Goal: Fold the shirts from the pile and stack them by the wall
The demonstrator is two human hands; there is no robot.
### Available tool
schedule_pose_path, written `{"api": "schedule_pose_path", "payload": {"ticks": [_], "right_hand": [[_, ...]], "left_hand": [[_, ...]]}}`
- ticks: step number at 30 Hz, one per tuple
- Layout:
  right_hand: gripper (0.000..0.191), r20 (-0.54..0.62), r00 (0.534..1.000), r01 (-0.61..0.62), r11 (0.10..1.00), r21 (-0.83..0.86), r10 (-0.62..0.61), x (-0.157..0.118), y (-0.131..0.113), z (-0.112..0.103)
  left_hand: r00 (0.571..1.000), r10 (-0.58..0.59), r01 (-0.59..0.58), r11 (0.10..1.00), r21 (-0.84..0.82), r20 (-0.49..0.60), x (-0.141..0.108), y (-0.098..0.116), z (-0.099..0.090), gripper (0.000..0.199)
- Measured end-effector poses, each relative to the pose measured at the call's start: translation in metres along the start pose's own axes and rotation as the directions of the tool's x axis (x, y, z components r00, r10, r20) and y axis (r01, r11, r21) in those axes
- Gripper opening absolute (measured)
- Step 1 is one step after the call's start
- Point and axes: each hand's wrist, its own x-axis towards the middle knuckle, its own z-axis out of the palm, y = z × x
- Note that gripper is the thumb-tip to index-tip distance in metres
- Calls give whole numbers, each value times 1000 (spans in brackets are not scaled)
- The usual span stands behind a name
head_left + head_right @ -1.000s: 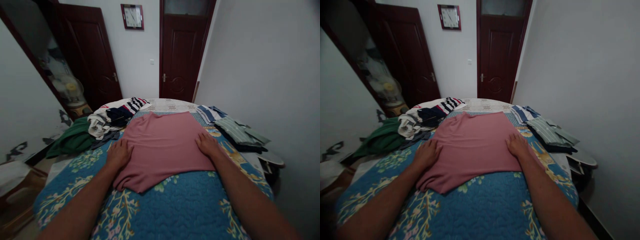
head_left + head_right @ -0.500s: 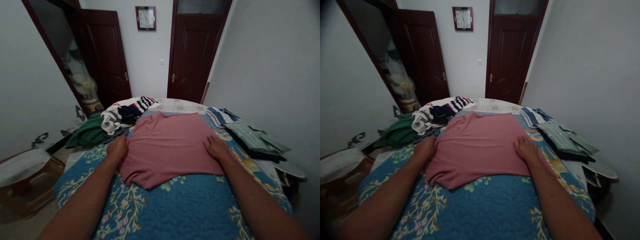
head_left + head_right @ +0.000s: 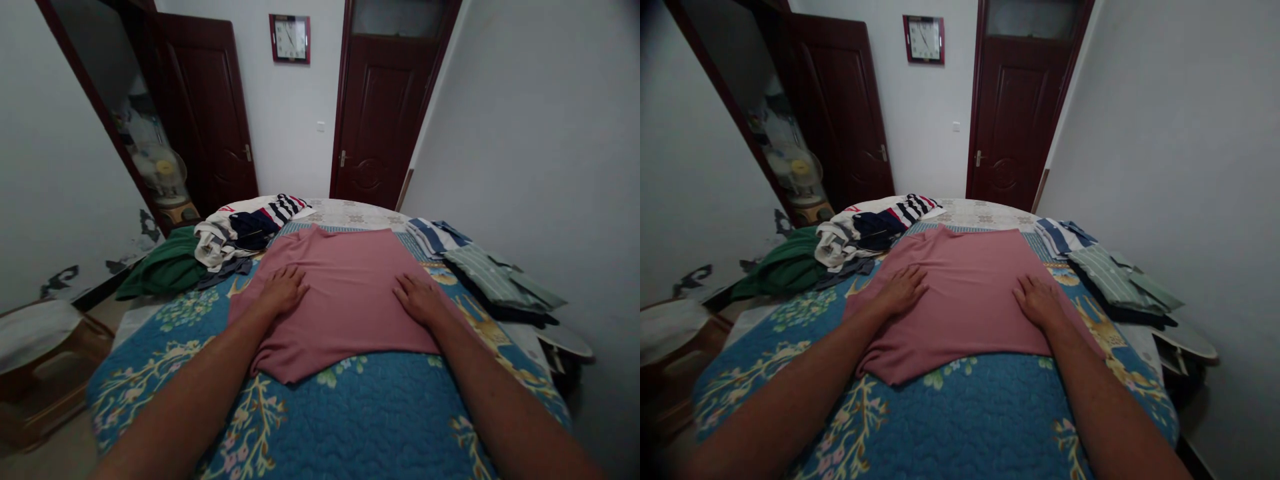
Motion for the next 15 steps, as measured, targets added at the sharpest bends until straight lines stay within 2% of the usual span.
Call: {"api": "schedule_pose_path", "payload": {"ticks": [2, 5, 9, 12, 15], "right_hand": [[61, -5, 1000, -4, 1000, -8, 3, 0, 1, -1], [60, -5, 1000, 3, 1000, -21, -3, -2, -5, -5], [63, 32, 991, 133, 991, 5, -133, -16, -34, -14], [68, 77, 946, 308, 946, 99, -316, -31, -67, -21], [68, 99, 868, 461, 864, 203, -486, -43, -94, -32]], "left_hand": [[998, -70, 70, 997, 19, -2, 5, -8, 4, 63], [995, -100, 100, 994, 35, -6, 4, -15, 4, 68], [995, -90, 93, 994, 65, -53, -8, -11, 3, 76], [987, -148, 152, 986, 65, -67, -14, -9, 2, 85], [965, -255, 259, 964, 61, -69, -14, -13, 0, 88]]}}
